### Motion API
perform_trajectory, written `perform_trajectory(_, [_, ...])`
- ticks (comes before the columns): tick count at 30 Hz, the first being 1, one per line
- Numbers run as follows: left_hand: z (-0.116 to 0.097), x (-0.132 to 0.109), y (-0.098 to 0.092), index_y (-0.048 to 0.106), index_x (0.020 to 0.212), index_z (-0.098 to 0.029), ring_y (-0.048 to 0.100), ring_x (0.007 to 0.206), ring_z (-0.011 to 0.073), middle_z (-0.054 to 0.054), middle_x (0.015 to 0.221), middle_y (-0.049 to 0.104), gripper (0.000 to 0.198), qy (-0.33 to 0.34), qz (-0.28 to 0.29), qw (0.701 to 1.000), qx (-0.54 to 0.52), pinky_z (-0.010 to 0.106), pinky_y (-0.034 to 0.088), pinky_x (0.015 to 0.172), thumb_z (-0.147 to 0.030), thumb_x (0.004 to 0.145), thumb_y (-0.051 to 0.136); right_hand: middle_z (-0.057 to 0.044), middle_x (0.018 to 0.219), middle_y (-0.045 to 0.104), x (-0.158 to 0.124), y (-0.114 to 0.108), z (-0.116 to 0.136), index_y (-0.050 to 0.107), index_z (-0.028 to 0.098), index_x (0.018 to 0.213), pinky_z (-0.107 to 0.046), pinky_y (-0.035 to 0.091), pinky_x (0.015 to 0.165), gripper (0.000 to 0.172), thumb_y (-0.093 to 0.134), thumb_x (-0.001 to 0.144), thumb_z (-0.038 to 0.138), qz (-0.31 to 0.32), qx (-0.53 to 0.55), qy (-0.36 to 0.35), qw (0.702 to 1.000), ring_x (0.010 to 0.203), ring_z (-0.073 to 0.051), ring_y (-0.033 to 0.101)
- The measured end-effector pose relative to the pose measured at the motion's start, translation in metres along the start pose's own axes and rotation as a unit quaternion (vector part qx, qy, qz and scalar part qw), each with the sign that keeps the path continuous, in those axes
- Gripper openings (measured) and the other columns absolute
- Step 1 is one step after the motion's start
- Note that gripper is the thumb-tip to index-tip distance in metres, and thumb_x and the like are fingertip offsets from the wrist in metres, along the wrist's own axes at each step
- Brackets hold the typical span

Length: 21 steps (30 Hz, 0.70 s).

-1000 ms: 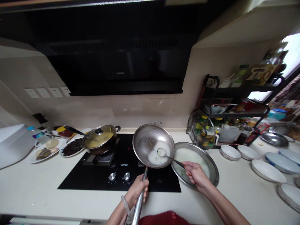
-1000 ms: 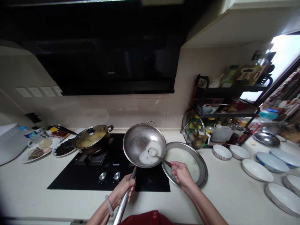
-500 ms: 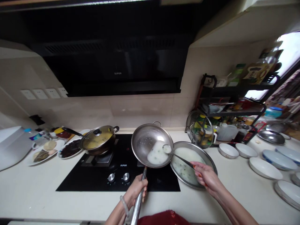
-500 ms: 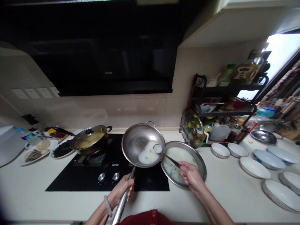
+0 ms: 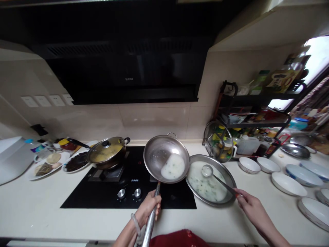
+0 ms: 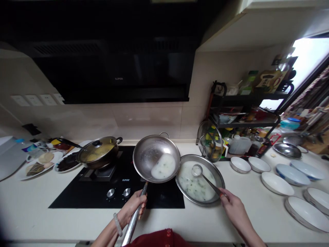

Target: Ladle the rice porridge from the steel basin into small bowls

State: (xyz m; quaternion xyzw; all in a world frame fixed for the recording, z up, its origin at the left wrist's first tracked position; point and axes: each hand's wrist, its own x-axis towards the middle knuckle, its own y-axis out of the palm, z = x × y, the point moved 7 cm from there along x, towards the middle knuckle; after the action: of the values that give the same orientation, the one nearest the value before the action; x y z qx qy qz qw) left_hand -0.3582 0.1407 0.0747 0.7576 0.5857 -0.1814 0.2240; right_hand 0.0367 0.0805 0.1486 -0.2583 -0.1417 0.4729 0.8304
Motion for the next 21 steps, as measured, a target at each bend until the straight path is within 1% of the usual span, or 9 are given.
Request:
perform_trajectory(2, [0.000, 0.000, 0.000, 0.037, 0.069, -0.022, 0.034, 0.031, 0.0065, -0.008, 0.044, 0.043, 0.016, -0.003, -0.004, 1.000, 0.002, 0.016, 0.028, 0.029, -0.017, 0.061, 0.050, -0.010, 0.061, 0.070, -0.002, -0.001, -0.005, 0.072, 0.018, 0.092, -0.039, 0.048, 0.059, 0.042, 0.043, 0.072, 0.040, -0.012, -0.130, -0.072, 0.989, 0.058, -0.029, 0.066])
perform_trajectory(4, [0.000, 0.000, 0.000, 0.037, 0.069, -0.022, 0.034, 0.032, 0.0064, -0.008, 0.044, 0.043, 0.016, 0.000, -0.002, 1.000, 0.002, 0.016, 0.029, 0.030, -0.017, 0.061, 0.050, -0.013, 0.071, 0.074, -0.007, 0.003, -0.008, 0.070, 0.018, 0.103, -0.041, 0.047, 0.058, 0.046, 0.037, 0.077, 0.037, -0.018, -0.246, -0.121, 0.961, 0.060, -0.032, 0.067])
perform_trajectory(6, [0.000, 0.000, 0.000, 0.037, 0.069, -0.022, 0.034, 0.032, 0.0064, -0.008, 0.044, 0.042, 0.016, 0.005, 0.000, 1.000, 0.000, 0.016, 0.029, 0.030, -0.019, 0.062, 0.051, -0.015, 0.084, 0.076, -0.012, 0.007, -0.007, 0.066, 0.017, 0.113, -0.041, 0.046, 0.056, 0.048, 0.035, 0.080, 0.034, -0.024, -0.315, -0.151, 0.937, 0.060, -0.033, 0.068])
perform_trajectory(7, [0.000, 0.000, 0.000, 0.037, 0.069, -0.023, 0.034, 0.032, 0.0064, -0.008, 0.044, 0.041, 0.017, 0.006, 0.000, 1.000, 0.000, 0.016, 0.030, 0.030, -0.020, 0.062, 0.052, -0.015, 0.087, 0.076, -0.014, 0.008, -0.004, 0.065, 0.016, 0.115, -0.041, 0.047, 0.056, 0.049, 0.034, 0.081, 0.033, -0.031, -0.326, -0.160, 0.931, 0.061, -0.033, 0.069])
perform_trajectory(9, [0.000, 0.000, 0.001, 0.037, 0.069, -0.023, 0.034, 0.032, 0.0062, -0.008, 0.044, 0.041, 0.018, 0.005, -0.001, 1.000, -0.001, 0.016, 0.029, 0.030, -0.022, 0.062, 0.053, -0.013, 0.082, 0.076, -0.016, 0.009, 0.006, 0.063, 0.016, 0.118, -0.040, 0.048, 0.056, 0.049, 0.032, 0.084, 0.034, -0.042, -0.303, -0.167, 0.937, 0.061, -0.031, 0.069])
perform_trajectory(11, [0.000, -0.001, 0.001, 0.037, 0.069, -0.023, 0.034, 0.032, 0.0062, -0.008, 0.044, 0.041, 0.018, 0.006, 0.000, 1.000, -0.003, 0.016, 0.029, 0.029, -0.022, 0.062, 0.053, -0.011, 0.075, 0.075, -0.016, 0.013, 0.018, 0.063, 0.017, 0.117, -0.038, 0.051, 0.059, 0.049, 0.032, 0.085, 0.037, -0.039, -0.245, -0.164, 0.955, 0.064, -0.029, 0.070])
perform_trajectory(13, [-0.001, -0.001, 0.002, 0.037, 0.069, -0.023, 0.033, 0.032, 0.0062, -0.009, 0.044, 0.042, 0.018, 0.009, 0.003, 1.000, -0.005, 0.016, 0.030, 0.029, -0.022, 0.061, 0.053, -0.011, 0.078, 0.076, -0.015, 0.021, 0.032, 0.064, 0.017, 0.116, -0.036, 0.053, 0.064, 0.049, 0.033, 0.085, 0.039, -0.025, -0.188, -0.164, 0.968, 0.071, -0.028, 0.072])
perform_trajectory(18, [-0.002, -0.002, 0.002, 0.037, 0.069, -0.023, 0.034, 0.032, 0.0061, -0.008, 0.044, 0.042, 0.021, 0.010, 0.002, 1.000, -0.003, 0.016, 0.031, 0.029, -0.025, 0.062, 0.057, -0.013, 0.096, 0.076, -0.016, 0.060, 0.065, 0.066, 0.012, 0.116, -0.036, 0.055, 0.076, 0.050, 0.032, 0.087, 0.035, 0.022, -0.139, -0.201, 0.969, 0.089, -0.028, 0.072])
perform_trajectory(21, [-0.001, 0.000, 0.002, 0.037, 0.069, -0.023, 0.034, 0.032, 0.0064, -0.008, 0.044, 0.043, 0.020, 0.008, -0.003, 1.000, -0.003, 0.017, 0.031, 0.029, -0.024, 0.063, 0.056, -0.015, 0.095, 0.075, -0.013, 0.085, 0.078, 0.066, 0.011, 0.117, -0.038, 0.053, 0.078, 0.049, 0.031, 0.088, 0.030, 0.050, -0.160, -0.210, 0.963, 0.089, -0.029, 0.071])
